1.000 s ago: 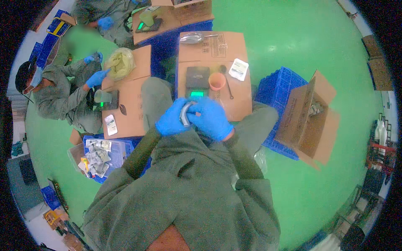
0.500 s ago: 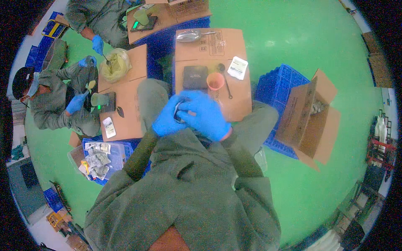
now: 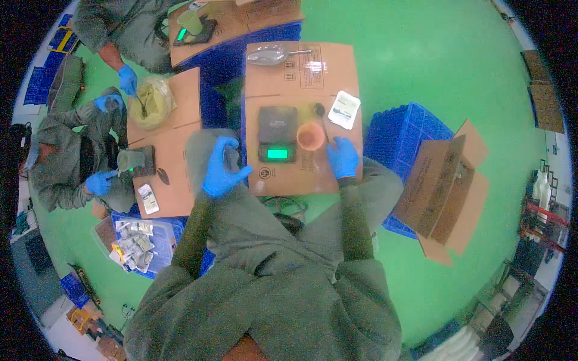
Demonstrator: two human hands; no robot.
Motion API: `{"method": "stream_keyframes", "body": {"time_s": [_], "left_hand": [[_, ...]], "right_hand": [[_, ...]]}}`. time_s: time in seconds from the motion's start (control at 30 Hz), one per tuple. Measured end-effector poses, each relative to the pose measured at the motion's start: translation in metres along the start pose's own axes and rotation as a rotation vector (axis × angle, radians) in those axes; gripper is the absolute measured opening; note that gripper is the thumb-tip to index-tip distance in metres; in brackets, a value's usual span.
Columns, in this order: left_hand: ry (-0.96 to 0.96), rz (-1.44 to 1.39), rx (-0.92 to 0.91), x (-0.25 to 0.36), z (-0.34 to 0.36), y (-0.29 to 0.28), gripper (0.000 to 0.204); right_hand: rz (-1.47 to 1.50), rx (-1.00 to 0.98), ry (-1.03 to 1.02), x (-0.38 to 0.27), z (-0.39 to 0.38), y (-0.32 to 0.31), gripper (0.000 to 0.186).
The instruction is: Weighing and packing small items or herbal powder into bags and boxes.
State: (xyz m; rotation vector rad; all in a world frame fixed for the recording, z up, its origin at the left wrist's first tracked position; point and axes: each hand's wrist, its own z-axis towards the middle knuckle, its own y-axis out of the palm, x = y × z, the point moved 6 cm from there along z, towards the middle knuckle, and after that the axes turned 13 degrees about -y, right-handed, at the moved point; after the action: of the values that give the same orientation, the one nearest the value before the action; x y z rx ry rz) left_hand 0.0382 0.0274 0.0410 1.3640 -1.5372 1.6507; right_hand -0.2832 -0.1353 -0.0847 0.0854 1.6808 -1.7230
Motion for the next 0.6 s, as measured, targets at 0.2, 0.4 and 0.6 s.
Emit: {"method": "stream_keyframes", "body": {"time_s": [0.2,0.4,0.6], "left_hand": [[-0.022,-0.022,-0.013,-0.021,0.027,0.006,0.06],[-0.019,-0.293,0.086,-0.012,0.025,-0.018,0.064],[0.053,-0.264,0.492,-0.064,-0.004,-0.099,0.063]], "right_hand": [[-0.204,-0.222,0.017,0.008,0.016,0.022,0.023],[0.022,-0.084,0.159,0.018,0.013,0.012,0.019],[-0.022,0.167,0.157,-0.017,0.029,-0.05,0.019]]}}
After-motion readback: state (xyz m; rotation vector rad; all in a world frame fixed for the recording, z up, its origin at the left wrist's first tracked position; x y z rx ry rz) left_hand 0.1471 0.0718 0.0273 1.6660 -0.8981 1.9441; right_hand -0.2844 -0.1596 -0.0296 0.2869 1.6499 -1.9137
